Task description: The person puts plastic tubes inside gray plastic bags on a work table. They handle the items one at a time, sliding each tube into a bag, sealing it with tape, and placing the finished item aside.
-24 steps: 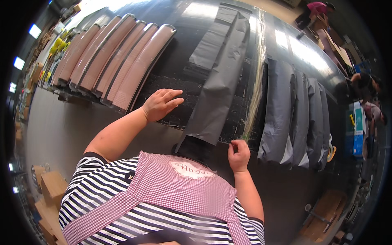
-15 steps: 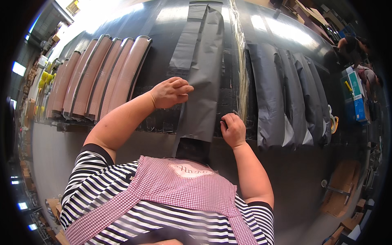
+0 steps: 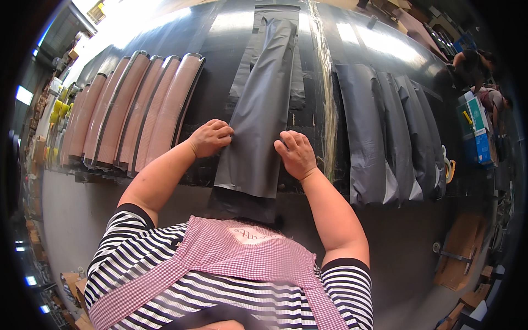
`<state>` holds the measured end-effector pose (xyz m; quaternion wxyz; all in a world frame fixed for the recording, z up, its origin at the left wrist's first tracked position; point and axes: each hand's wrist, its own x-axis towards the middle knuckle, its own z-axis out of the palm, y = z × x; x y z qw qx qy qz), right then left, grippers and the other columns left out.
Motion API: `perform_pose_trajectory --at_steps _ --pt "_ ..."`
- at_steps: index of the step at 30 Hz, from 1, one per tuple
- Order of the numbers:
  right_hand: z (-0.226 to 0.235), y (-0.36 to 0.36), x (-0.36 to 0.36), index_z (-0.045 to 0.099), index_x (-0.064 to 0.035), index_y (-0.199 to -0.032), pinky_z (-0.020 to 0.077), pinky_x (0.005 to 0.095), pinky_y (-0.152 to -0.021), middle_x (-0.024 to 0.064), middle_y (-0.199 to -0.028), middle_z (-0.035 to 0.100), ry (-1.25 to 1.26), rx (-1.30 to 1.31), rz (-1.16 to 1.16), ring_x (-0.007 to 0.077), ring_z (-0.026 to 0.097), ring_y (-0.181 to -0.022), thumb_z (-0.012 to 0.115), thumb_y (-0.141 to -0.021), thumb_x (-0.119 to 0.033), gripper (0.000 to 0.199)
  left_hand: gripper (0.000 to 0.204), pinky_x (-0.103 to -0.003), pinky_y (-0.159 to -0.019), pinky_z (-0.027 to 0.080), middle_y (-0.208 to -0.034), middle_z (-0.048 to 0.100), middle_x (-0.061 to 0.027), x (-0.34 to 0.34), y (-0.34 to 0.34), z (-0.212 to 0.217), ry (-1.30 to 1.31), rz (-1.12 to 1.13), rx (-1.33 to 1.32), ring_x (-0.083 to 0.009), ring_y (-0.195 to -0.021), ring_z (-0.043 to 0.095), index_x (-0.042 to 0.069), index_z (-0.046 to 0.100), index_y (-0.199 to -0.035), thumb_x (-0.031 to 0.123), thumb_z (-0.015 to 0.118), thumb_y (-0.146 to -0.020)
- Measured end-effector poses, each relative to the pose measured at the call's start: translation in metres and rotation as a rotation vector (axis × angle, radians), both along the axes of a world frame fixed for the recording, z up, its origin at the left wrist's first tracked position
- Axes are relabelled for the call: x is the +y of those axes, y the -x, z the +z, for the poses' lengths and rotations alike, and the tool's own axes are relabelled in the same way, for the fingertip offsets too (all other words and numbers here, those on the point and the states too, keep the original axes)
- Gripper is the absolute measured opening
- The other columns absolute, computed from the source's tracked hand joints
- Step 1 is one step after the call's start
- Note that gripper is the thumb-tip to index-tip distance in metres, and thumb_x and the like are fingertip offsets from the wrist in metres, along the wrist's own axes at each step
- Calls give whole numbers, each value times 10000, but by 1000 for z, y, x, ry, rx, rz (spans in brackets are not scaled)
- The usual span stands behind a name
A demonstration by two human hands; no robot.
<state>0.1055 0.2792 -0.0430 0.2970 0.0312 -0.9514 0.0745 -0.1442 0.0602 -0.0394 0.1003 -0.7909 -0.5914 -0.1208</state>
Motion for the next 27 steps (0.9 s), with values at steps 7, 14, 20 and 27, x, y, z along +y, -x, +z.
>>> perform_pose_trajectory --at_steps 7,14,20,27 --pt "10 14 18 599 -74 -814 453 397 -995 67 -1184 587 -105 -138 176 270 539 -1189 590 -732 -71 83 169 -380 -997 443 -1169 586 -50 -3 11 -13 -26 32 -4 -239 -1133 544 110 615 -875 140 615 -709" --pt "12 13 17 605 -112 -870 422 345 -971 48 -1277 563 -188 -158 126 222 504 -1203 593 -731 -106 139 224 -434 -1091 395 -1411 508 -81 12 1 -8 -174 -132 -81 -273 -1294 480 108 618 -949 134 661 -731" --pt "16 29 23 627 -68 -887 495 375 -885 112 -1071 657 453 -258 108 298 615 -996 606 -751 -50 139 183 -361 -990 469 -1259 616 -83 34 -1 3 251 26 -542 -247 -1162 580 56 599 -888 12 684 -731" --pt "17 -4 9 654 0 -1094 503 295 -757 34 -1012 687 1872 -661 -146 117 625 -846 552 -1010 -363 386 215 -242 -700 434 -925 645 73 1 -18 -1 783 267 -1814 -52 -826 553 124 674 -1093 158 717 -886"
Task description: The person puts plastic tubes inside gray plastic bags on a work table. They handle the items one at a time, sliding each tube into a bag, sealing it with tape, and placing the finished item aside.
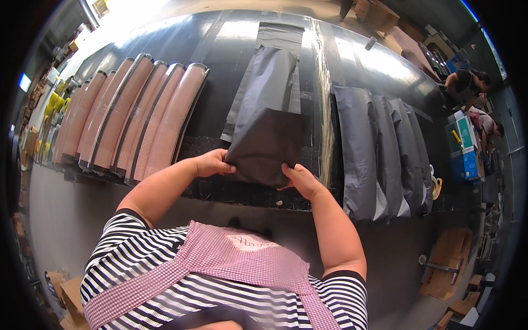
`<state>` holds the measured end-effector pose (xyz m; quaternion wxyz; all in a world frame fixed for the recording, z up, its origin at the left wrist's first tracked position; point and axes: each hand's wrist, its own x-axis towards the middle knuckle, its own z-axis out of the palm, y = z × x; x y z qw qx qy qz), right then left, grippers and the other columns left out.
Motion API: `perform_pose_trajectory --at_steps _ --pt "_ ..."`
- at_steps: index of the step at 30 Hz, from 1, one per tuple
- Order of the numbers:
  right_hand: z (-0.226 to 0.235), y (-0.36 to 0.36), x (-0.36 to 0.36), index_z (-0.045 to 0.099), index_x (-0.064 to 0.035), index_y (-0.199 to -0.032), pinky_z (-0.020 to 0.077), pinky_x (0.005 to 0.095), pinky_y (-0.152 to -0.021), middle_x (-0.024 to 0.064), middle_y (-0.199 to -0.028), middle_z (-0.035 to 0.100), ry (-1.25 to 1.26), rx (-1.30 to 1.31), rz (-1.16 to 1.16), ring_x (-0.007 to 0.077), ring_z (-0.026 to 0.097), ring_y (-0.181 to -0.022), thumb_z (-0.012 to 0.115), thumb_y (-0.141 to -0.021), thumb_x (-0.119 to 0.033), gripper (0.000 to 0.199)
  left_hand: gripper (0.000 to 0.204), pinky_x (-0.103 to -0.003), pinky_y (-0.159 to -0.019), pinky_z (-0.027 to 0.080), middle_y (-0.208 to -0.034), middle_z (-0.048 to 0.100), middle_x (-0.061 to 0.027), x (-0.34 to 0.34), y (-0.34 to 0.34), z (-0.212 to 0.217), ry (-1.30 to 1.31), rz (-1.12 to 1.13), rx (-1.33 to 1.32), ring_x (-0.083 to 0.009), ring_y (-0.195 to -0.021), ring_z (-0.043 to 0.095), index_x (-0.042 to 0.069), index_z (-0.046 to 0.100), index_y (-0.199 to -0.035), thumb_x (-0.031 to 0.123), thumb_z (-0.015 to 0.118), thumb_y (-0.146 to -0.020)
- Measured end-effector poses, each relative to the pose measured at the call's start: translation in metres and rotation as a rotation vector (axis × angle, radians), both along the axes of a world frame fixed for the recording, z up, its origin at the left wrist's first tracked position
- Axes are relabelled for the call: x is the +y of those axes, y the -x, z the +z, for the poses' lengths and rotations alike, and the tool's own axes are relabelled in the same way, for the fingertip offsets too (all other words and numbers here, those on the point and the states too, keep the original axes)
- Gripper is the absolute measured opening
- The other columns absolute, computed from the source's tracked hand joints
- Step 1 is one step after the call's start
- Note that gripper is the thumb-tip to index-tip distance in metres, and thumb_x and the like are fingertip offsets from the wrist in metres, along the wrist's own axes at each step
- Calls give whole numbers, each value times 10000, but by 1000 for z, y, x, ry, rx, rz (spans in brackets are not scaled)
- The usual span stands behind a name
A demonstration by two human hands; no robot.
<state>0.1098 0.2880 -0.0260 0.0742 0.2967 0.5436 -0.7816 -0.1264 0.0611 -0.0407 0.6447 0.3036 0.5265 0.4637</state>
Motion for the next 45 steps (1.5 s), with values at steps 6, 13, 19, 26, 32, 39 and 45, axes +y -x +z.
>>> perform_pose_trajectory --at_steps 6,13,19,26,32,39,45 --pt "16 -17 -19 664 -1 -1095 503 293 -847 38 -1034 693 -243 311 -252 123 639 -925 671 -938 -148 215 390 -281 -831 506 -1044 664 20 -12 -48 16 -188 391 -209 -113 -964 620 87 597 -1173 70 769 -823" --pt "2 40 30 659 -37 -1028 523 324 -804 60 -978 702 46 335 -514 160 655 -864 694 -921 -134 148 158 -266 -808 500 -956 660 -13 60 -21 47 -295 605 -128 -93 -870 608 55 593 -999 137 699 -915" --pt "-5 67 38 644 -11 -1041 493 350 -878 90 -1029 685 88 230 -684 200 633 -942 659 -951 -199 209 116 -253 -652 468 -817 607 8 80 2 19 -252 746 131 -65 -722 533 54 591 -897 134 667 -931" --pt "-55 81 55 663 2 -951 469 344 -799 69 -928 674 -117 6 -605 177 596 -840 637 -955 -262 266 263 -266 -562 391 -675 527 35 89 6 13 -27 805 383 -64 -626 442 70 579 -720 200 659 -934" --pt "-45 95 41 643 -2 -942 490 377 -775 127 -926 679 -786 -346 -352 243 626 -839 689 -895 -320 324 399 -378 -625 453 -666 592 -84 86 20 -7 211 583 912 -208 -649 550 36 562 -679 357 721 -855" --pt "26 113 22 404 -41 -1393 490 433 -959 213 -1250 587 -1110 -286 -181 352 575 -1185 770 -761 -438 832 429 -422 -722 495 -825 636 -149 88 15 -5 149 578 1214 -324 -809 629 42 550 -818 418 755 -803" --pt "23 127 19 -89 -24 -1547 432 347 -1053 284 -1377 500 -825 -312 -108 354 521 -1277 897 -591 -432 1433 354 -413 -797 506 -994 628 -133 84 18 26 65 425 1211 -319 -929 630 56 587 -937 339 757 -809"
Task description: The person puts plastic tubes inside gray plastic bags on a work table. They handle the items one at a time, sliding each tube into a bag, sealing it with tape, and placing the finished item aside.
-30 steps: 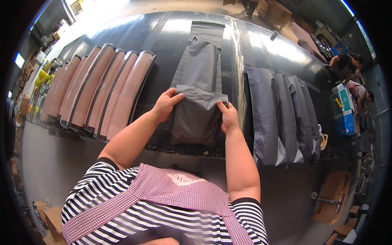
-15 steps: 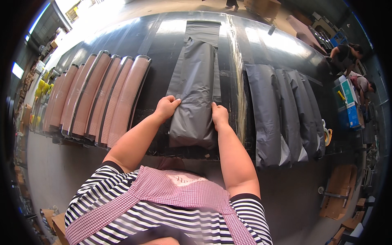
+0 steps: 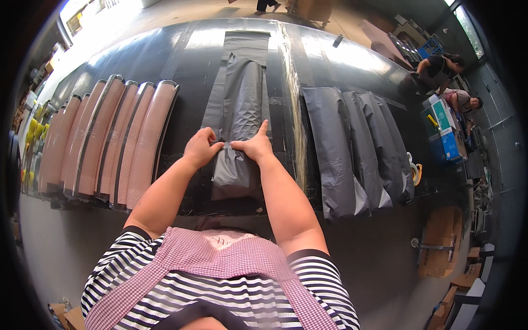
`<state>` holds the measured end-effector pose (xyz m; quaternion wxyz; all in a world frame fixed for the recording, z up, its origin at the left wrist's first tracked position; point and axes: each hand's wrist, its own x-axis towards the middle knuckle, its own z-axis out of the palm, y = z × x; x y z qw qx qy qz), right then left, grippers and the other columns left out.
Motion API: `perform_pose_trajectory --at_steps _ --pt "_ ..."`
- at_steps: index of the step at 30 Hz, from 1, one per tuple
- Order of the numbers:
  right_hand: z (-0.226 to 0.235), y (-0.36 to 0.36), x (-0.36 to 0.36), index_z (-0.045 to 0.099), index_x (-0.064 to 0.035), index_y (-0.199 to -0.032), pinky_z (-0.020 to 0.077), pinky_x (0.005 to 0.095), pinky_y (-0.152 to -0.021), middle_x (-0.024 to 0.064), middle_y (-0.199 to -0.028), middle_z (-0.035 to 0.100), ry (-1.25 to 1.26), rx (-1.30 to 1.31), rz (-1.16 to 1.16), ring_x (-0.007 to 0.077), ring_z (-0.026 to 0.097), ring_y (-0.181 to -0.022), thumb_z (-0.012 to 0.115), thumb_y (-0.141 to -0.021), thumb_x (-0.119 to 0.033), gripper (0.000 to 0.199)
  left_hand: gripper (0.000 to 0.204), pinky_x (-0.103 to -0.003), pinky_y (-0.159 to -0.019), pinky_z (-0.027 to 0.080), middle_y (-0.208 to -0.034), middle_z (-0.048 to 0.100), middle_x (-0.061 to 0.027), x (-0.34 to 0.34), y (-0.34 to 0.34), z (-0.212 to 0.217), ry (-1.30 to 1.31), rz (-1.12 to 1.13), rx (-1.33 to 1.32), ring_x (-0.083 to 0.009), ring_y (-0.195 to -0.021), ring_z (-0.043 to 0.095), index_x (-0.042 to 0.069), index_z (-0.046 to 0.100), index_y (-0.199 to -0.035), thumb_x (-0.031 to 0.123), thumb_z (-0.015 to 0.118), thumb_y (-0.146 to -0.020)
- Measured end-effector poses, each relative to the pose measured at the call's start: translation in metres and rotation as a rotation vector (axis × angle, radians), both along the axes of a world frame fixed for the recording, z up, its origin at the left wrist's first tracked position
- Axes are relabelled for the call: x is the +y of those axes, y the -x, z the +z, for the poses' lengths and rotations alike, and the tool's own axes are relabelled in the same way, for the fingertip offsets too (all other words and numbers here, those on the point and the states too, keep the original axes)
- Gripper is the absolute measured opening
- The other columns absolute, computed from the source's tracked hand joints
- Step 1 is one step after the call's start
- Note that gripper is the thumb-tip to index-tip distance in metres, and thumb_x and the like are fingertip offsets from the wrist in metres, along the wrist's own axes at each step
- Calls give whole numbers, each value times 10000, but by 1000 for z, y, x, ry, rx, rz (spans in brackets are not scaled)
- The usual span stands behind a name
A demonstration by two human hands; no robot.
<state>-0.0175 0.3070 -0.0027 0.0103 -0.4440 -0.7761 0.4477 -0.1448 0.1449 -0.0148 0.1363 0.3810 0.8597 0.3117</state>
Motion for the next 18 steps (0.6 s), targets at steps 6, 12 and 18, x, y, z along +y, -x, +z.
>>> perform_pose_trajectory --at_steps 6,12,18 --pt "-7 -87 60 372 -66 -1475 472 357 -941 106 -1225 612 743 637 -105 221 616 -1058 760 -773 -198 813 346 -427 -945 444 -1082 607 -137 -107 45 43 -37 130 246 -352 -1096 550 36 622 -1001 275 767 -797" --pt "37 -199 95 309 -72 -1521 435 364 -1022 136 -1330 562 161 433 -32 257 577 -1187 825 -668 -158 1000 1105 -488 -1102 350 -1456 362 -262 -180 60 26 529 272 225 -432 -1340 369 134 167 -1545 490 808 -719" --pt "45 -180 64 308 -135 -1523 380 433 -1093 232 -1471 403 -595 -431 -1 384 441 -1326 865 -640 -280 1054 1255 -499 -1061 402 -1445 351 -281 -163 61 45 631 290 47 -449 -1285 433 178 46 -1574 340 864 -636"
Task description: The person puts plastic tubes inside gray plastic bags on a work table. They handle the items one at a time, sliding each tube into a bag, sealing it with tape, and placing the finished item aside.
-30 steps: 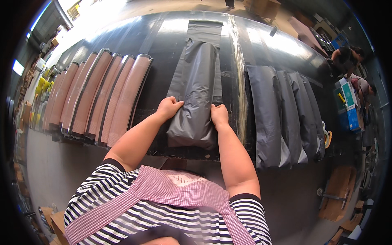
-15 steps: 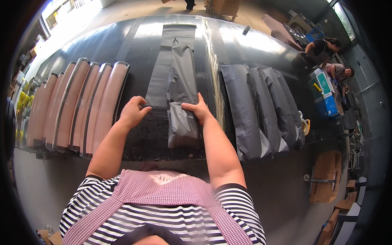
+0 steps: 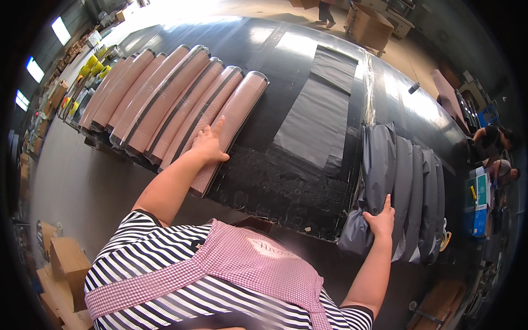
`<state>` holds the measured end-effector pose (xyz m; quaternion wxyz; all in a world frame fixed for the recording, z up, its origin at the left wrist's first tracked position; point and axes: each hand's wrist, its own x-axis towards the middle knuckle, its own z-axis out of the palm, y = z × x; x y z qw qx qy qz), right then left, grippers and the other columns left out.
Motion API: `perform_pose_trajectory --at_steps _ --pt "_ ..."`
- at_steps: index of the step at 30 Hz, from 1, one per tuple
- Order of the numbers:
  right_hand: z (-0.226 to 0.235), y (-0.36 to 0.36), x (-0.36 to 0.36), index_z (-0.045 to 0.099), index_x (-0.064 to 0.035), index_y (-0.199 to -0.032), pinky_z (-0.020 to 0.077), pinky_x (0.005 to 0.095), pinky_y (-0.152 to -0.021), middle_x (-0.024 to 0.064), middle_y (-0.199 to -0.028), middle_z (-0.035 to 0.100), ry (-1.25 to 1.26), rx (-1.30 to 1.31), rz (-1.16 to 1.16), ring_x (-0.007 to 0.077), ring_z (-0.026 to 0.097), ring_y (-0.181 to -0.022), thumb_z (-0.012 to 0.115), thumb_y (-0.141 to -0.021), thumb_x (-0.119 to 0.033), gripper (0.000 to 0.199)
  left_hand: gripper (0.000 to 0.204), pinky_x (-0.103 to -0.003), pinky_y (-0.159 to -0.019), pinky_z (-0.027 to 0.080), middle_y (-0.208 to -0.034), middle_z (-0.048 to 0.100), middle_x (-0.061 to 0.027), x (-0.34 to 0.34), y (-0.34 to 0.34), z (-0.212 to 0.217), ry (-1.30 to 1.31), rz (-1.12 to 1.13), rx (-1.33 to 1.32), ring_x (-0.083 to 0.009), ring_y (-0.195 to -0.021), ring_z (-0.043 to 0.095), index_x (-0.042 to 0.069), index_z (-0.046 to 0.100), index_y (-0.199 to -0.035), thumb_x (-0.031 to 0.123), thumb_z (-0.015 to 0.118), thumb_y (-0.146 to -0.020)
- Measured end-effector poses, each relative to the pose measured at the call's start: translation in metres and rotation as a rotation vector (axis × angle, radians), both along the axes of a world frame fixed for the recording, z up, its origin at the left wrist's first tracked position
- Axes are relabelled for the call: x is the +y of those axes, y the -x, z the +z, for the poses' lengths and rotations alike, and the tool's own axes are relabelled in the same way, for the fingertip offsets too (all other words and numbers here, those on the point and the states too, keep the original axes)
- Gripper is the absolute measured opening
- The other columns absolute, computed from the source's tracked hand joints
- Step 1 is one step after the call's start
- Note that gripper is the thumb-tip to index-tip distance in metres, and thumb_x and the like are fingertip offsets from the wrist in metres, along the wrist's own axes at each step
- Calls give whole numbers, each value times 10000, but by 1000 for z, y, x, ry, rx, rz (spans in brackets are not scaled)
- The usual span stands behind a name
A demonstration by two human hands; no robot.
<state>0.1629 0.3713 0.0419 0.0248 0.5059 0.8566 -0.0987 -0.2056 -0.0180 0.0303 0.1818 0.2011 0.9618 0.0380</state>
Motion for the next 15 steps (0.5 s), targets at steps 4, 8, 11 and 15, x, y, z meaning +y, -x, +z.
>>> perform_pose_trajectory --at_steps 4,8,11,15 --pt "-24 57 -59 486 -104 -1399 285 465 -1144 186 -1494 378 -303 404 356 390 344 -1374 789 -757 -257 726 1170 -410 -1078 394 -1373 473 -255 -10 15 -34 -836 130 -534 -331 -1292 483 75 94 -1560 270 825 -668" --pt "-35 110 -143 508 -44 -1377 459 320 -983 111 -1276 608 1144 945 334 180 576 -1154 732 -881 -149 553 853 -414 -958 524 -1360 511 -240 11 -39 -60 -1624 179 -1614 -289 -1184 587 44 319 -1496 377 703 -811" --pt "-46 140 -165 510 -44 -1357 479 309 -928 84 -1188 640 1301 921 103 161 598 -1088 623 -965 -339 504 808 -435 -936 549 -1289 566 -250 43 -69 -68 -1780 51 -1847 -313 -1113 633 -34 455 -1384 487 688 -811" --pt "-76 165 -132 529 -45 -1327 494 413 -952 113 -1212 649 1949 1269 35 245 626 -1095 522 -962 -540 615 729 -429 -896 559 -1231 634 -209 84 -97 -64 -1666 88 -2024 -286 -1027 679 -10 513 -1349 506 651 -853"
